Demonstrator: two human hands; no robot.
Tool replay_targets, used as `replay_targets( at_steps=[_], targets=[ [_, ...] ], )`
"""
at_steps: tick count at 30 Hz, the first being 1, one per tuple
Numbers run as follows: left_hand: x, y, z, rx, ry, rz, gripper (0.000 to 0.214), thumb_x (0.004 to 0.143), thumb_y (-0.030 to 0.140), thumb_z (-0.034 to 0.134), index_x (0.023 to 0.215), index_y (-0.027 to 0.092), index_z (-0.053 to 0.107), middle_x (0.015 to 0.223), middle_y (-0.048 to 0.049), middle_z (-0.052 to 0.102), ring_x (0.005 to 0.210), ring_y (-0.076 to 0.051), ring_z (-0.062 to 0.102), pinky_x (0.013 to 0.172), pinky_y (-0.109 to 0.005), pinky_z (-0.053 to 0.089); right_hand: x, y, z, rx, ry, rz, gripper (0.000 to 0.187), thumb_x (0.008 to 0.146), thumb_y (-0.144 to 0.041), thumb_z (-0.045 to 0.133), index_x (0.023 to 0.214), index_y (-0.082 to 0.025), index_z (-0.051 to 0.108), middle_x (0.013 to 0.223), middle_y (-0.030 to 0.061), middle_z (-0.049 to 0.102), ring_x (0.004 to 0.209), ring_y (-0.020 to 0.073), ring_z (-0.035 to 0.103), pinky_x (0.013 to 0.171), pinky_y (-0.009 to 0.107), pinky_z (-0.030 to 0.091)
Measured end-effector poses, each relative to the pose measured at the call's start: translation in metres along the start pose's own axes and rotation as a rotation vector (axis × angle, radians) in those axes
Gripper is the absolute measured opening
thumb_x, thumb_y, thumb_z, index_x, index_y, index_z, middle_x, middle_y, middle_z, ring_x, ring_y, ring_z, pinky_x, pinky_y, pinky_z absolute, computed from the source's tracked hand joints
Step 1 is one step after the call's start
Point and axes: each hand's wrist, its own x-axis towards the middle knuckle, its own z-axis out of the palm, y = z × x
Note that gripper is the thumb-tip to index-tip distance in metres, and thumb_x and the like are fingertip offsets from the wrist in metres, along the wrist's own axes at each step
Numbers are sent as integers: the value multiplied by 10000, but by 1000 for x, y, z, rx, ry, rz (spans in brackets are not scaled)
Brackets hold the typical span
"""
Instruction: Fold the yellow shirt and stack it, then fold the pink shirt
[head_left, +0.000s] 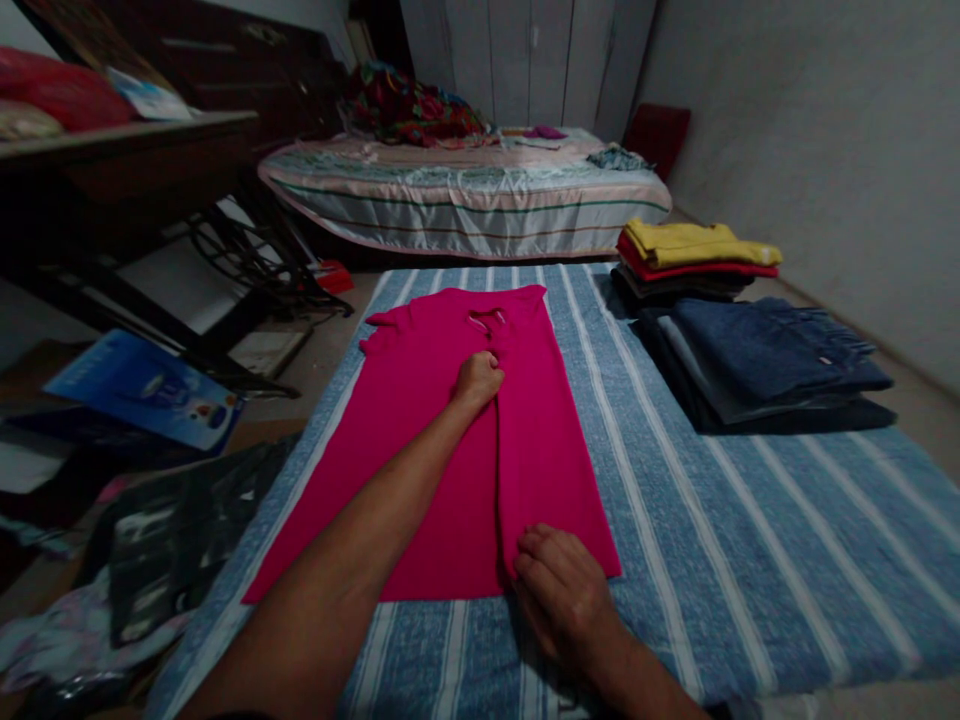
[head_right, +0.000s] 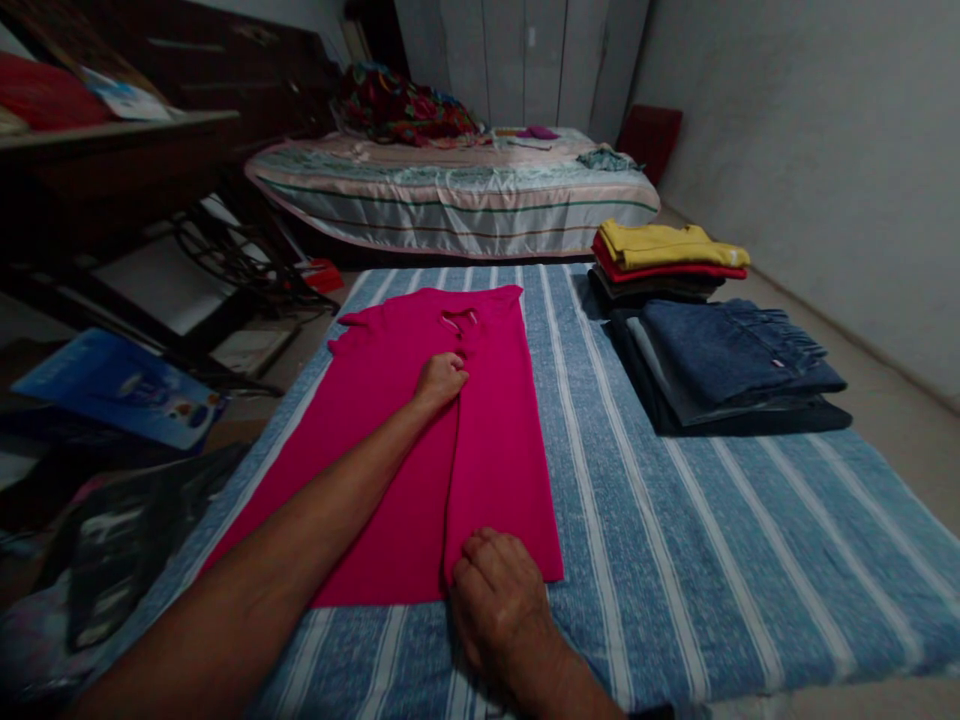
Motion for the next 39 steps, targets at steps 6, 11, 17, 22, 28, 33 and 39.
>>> replay_targets(
  at_steps=[6,11,17,22,28,33,39],
  targets=[
    [-13,2,-1,126,-16,40,161,782,178,543,866,170,680,856,-81,703,833,-194,637,715,-271,435,-5,-1,8,-58,-41,34,183,856,-97,474,960,-175,604,973,102,681,1000,225,602,863,378,511],
    [-32,19,-11,229,36,58,259,827,207,524,1058,156,627,1029,-137,667,962,-234,616,788,-316,454,-11,3,13,-75,-88,24,175,872,-104,472,943,-181,612,1009,98,672,1028,227,586,876,385,497],
    [-75,30,-5,274,22,437,257,860,210,500,1080,132,609,1253,-140,570,1195,-247,493,1005,-359,403,-2,-5,0,-49,-111,34,126,873,-160,522,958,-171,614,1006,105,671,1031,236,590,887,395,497],
    [-117,28,11,205,-85,560,336,887,259,497,1181,115,571,1416,-177,456,1356,-274,364,1108,-428,325,6,7,-29,-36,-32,63,168,873,-151,537,1024,-178,607,998,98,683,1002,216,617,885,393,512],
    [-152,25,15,287,-200,528,503,918,375,473,1349,116,478,1511,-167,343,1429,-280,237,1156,-457,238,-11,42,-35,-288,-21,144,200,885,-156,511,1049,-187,622,1106,120,670,1096,250,600,908,429,513],
    [-159,17,15,303,-268,479,623,919,500,432,1432,149,395,1556,-145,242,1453,-284,146,1174,-485,174,-33,48,-27,-393,-4,88,180,896,-155,480,1007,-194,616,1084,106,681,1082,255,608,880,424,518],
    [-159,14,11,284,-292,478,644,923,533,381,1454,169,366,1563,-141,217,1457,-286,123,1171,-508,166,-20,54,-19,-332,126,11,144,917,-202,467,931,-207,610,944,76,699,941,231,650,812,383,539]
  ],
)
